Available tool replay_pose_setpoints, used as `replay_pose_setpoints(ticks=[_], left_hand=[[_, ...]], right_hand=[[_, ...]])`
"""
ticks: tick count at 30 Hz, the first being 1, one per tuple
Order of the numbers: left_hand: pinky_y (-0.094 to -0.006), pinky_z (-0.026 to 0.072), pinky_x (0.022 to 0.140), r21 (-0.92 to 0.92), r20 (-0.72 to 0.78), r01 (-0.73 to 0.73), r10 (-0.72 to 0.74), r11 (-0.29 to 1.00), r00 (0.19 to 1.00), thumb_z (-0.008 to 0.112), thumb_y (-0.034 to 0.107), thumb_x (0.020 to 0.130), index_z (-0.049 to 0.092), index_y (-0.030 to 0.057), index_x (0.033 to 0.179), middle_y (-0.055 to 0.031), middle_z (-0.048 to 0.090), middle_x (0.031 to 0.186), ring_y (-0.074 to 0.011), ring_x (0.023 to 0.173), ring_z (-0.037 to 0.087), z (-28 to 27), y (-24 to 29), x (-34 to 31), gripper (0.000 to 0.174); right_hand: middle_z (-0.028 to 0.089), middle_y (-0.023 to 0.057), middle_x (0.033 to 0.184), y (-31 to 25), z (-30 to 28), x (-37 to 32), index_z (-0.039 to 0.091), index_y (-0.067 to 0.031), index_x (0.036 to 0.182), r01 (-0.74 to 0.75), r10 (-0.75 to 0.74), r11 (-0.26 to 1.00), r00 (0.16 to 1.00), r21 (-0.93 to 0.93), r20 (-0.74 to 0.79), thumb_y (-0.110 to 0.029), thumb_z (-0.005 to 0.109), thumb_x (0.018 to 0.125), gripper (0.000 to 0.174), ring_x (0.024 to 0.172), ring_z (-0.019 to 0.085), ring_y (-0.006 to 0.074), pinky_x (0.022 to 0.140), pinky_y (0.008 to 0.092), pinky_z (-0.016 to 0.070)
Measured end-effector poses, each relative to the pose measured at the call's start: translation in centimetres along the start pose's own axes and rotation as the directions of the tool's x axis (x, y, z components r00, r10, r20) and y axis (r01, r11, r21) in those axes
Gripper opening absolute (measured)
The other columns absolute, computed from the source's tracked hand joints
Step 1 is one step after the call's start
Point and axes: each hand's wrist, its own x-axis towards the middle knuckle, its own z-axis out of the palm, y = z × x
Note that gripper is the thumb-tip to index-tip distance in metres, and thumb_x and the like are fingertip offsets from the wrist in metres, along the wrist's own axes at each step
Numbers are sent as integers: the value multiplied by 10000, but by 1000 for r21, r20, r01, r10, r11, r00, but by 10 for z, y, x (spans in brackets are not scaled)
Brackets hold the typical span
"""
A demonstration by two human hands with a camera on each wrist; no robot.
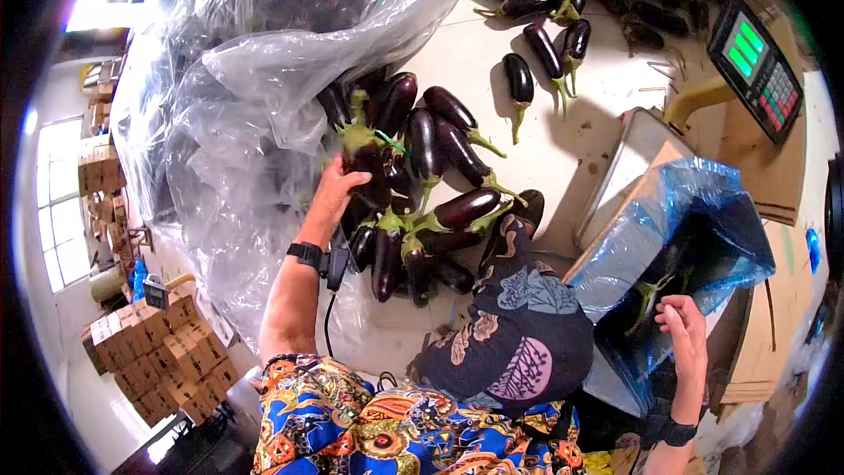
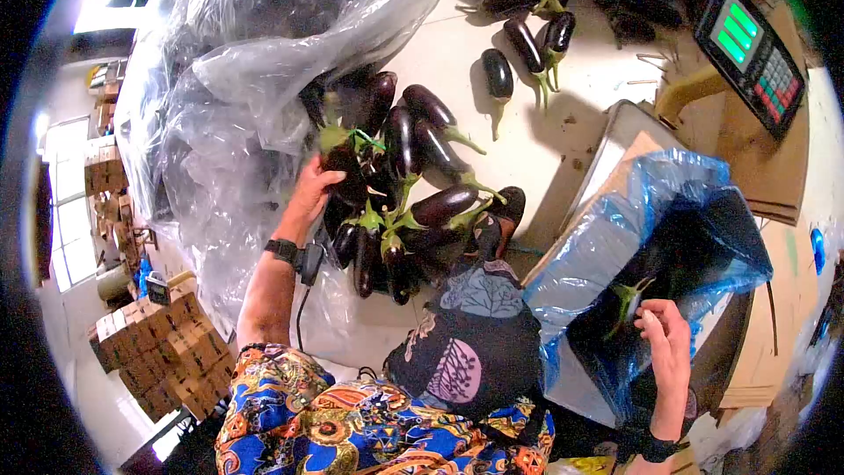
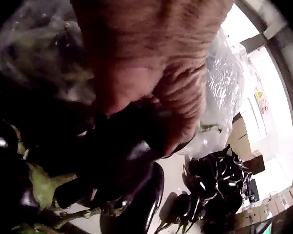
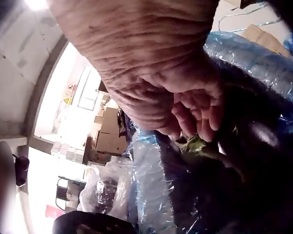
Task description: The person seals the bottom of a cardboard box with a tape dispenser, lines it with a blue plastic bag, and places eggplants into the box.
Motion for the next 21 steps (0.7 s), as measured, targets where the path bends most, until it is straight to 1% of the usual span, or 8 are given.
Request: replay_pose_setpoints(ticks=[6, 9, 10, 12, 14, 15, 17, 21], left_hand=[[-436, 477, 987, -530, 30, -17, 39, 848, 999, 673, 68, 800, 493, 78, 1299, -72, 587, 1224, -252, 1128, 587, 3, 14, -15, 530], [-421, 494, 950, -598, -55, -43, 12, 800, 998, 669, 56, 800, 513, 84, 1284, -65, 589, 1210, -241, 1104, 588, -5, 2, -18, 509], [-423, 485, 960, -11, -153, -244, 240, 970, 959, 706, 69, 786, 538, 94, 1258, -74, 586, 1190, -249, 1092, 585, -15, -10, -24, 502], [-399, 482, 933, 446, -98, -379, 465, 811, 880, 744, 76, 779, 557, 123, 1244, -72, 581, 1148, -244, 1053, 581, -39, -22, -28, 503], [-375, 492, 879, 19, -197, -294, 292, 956, 936, 741, 69, 795, 537, 143, 1275, -60, 580, 1129, -230, 1031, 581, -8, 2, -33, 527], [-377, 497, 862, -264, -246, -177, 111, 948, 963, 738, 69, 803, 521, 145, 1294, -58, 581, 1132, -229, 1035, 582, 12, 28, -47, 542], [-414, 485, 868, -219, -273, -201, 138, 955, 952, 687, 73, 805, 447, 177, 1382, -48, 568, 1210, -229, 1090, 558, 10, 27, -51, 634], [-469, 498, 913, -343, -199, -201, 138, 918, 970, 659, 54, 809, 471, 174, 1345, -65, 568, 1218, -250, 1098, 557, 3, 12, -49, 581]], right_hand=[[659, 53, 941, 4, 5, -12, 621, -5, 1100, 53, -55, 995, 998, 83, 20, -213, 572, 953, 259, 829, 623, 122, 720, 261, 480], [665, 62, 915, -3, 4, -24, 620, 2, 1098, 72, -72, 997, 997, -28, 0, -217, 576, 952, 266, 807, 617, 121, 712, 265, 479], [671, 66, 900, 4, 2, -27, 619, 7, 1098, 76, -76, 997, 997, -14, -7, -218, 582, 948, 272, 797, 612, 122, 710, 272, 481], [674, 61, 919, 8, -1, -31, 622, 2, 1100, 102, -102, 994, 995, 49, 1, -232, 583, 954, 278, 829, 615, 122, 743, 271, 487], [675, 59, 944, 11, -7, -37, 607, 4, 1117, 139, -139, 984, 990, 109, -15, -228, 586, 957, 282, 857, 626, 121, 779, 274, 497], [676, 54, 939, 11, -13, -40, 600, 6, 1121, 139, -137, 986, 990, 92, -32, -222, 589, 956, 282, 860, 623, 110, 758, 271, 496], [672, 38, 916, 19, -21, -44, 619, 2, 1126, 133, -121, 984, 988, 120, -96, -228, 594, 950, 291, 787, 597, 94, 712, 265, 489], [662, 30, 935, 31, -22, -51, 626, -6, 1129, 142, -113, 968, 983, 205, -148, -235, 592, 959, 287, 822, 601, 99, 720, 262, 488]])
